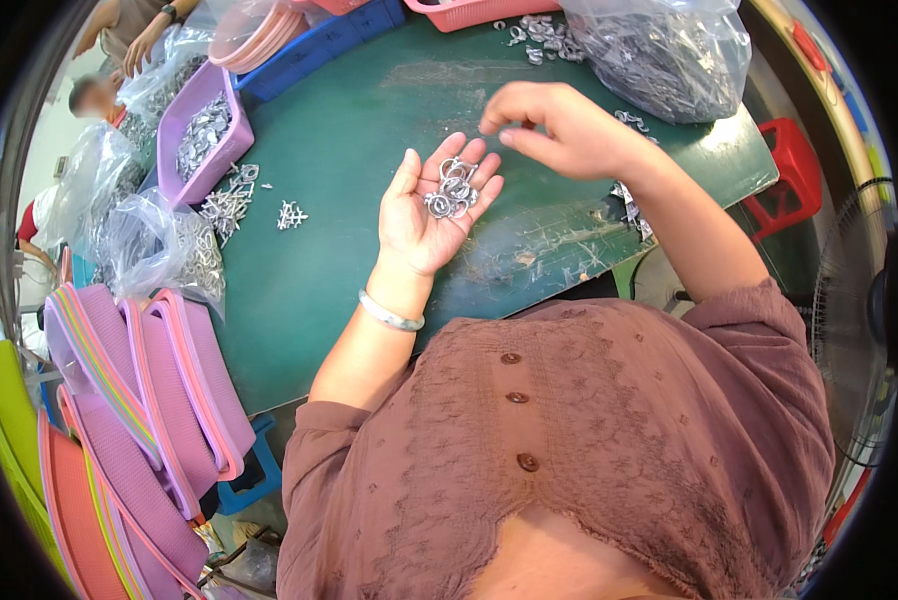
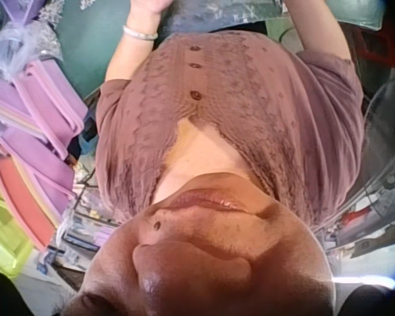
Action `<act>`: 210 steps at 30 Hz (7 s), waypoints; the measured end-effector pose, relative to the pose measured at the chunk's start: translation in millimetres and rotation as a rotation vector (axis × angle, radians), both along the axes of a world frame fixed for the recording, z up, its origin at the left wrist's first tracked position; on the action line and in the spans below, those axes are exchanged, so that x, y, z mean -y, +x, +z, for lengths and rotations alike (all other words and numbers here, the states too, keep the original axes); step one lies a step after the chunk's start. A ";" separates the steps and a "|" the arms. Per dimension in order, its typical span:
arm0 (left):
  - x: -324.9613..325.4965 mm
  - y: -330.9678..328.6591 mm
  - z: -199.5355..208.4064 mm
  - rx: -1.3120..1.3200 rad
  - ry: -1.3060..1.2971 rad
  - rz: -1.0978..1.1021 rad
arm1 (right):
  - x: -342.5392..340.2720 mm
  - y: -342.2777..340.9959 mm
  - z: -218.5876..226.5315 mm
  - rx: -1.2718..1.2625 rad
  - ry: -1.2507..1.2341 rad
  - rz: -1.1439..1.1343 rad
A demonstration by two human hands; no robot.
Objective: The person picks up metal parts from a table, gathers them in their hand, and places them into plastic containers.
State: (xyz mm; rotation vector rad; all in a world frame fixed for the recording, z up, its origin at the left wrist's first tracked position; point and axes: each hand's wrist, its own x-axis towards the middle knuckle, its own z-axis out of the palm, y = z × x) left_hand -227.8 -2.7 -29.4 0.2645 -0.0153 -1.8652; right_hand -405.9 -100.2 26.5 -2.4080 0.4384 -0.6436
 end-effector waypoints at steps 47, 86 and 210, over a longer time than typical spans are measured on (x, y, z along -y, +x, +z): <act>-69.0 92.2 21.9 -0.083 -0.001 0.535 | -61.4 73.9 -9.7 0.072 -0.072 0.059; -240.8 137.0 -13.2 0.879 0.368 0.745 | -95.4 -50.1 -83.9 0.353 -0.543 -0.452; -208.3 112.4 32.9 0.253 0.385 0.576 | -58.9 211.5 8.1 -0.305 0.232 0.596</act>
